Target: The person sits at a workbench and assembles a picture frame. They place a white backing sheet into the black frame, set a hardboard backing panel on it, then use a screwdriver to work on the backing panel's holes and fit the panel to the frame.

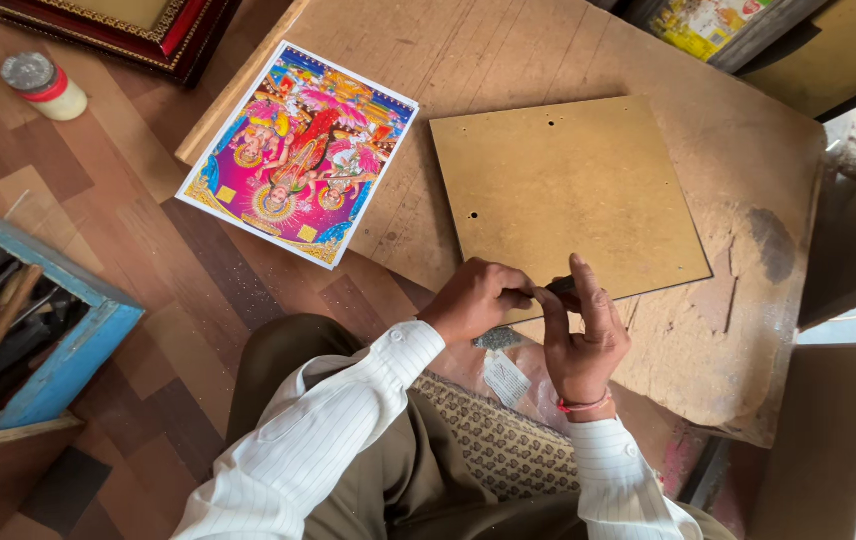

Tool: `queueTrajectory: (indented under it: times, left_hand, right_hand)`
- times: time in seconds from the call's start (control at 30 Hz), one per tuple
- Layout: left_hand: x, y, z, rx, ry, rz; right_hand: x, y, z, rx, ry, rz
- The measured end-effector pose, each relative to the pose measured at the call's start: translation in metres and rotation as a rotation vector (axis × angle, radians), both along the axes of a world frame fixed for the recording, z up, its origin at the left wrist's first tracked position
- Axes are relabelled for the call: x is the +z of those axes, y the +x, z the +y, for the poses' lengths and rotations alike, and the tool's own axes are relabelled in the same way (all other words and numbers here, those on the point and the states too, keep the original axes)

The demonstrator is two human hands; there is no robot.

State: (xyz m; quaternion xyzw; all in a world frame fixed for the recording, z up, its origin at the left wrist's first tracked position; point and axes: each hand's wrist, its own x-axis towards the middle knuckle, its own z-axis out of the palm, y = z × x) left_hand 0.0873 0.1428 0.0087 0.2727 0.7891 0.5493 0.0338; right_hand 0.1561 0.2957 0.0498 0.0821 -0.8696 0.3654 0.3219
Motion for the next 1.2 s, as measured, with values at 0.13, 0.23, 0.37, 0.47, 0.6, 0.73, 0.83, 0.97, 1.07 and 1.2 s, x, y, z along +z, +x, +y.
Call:
queueTrajectory:
  times: [0.13,0.23,0.37,0.47,0.6,0.73,0.83,0.97,1.07,1.2]
  left_hand:
    - [-0.01,-0.003,0.005,-0.004,0.067,-0.01]
    - [-0.017,-0.003,0.007,0.004,0.083,-0.036]
    - [-0.021,-0.003,0.008,0.008,0.079,-0.03]
    - [-0.021,-0.002,0.008,0.007,0.106,-0.056]
    - [-0.02,-0.002,0.008,0.003,0.104,-0.074]
    - [-0.02,-0.002,0.007,0.005,0.096,-0.084]
    - [-0.021,-0.001,0.007,0.016,0.093,-0.087]
    - [-0.023,0.0,0.009,0.019,0.047,-0.072]
    - [-0.025,0.0,0.009,0.008,0.028,-0.048]
    - [-0.029,0.0,0.009,0.0,0.004,-0.026]
  right_hand:
    - [0.002,-0.004,0.002,0.054,0.045,-0.055]
    - [0.002,-0.006,0.003,0.076,0.027,-0.071]
    - [0.0,-0.007,0.004,0.071,-0.013,-0.088]
    - [-0.002,-0.007,0.005,0.063,-0.014,-0.084]
    - [-0.003,-0.007,0.005,0.055,0.012,-0.095]
    - [-0.003,-0.007,0.004,0.062,-0.007,-0.095]
    - [-0.004,-0.006,0.003,0.067,-0.016,-0.1]
    - [-0.005,-0.003,0.001,0.037,-0.051,-0.094]
    - [-0.004,-0.002,-0.002,-0.033,-0.071,-0.111]
    - [0.0,-0.003,-0.005,-0.027,-0.099,-0.101]
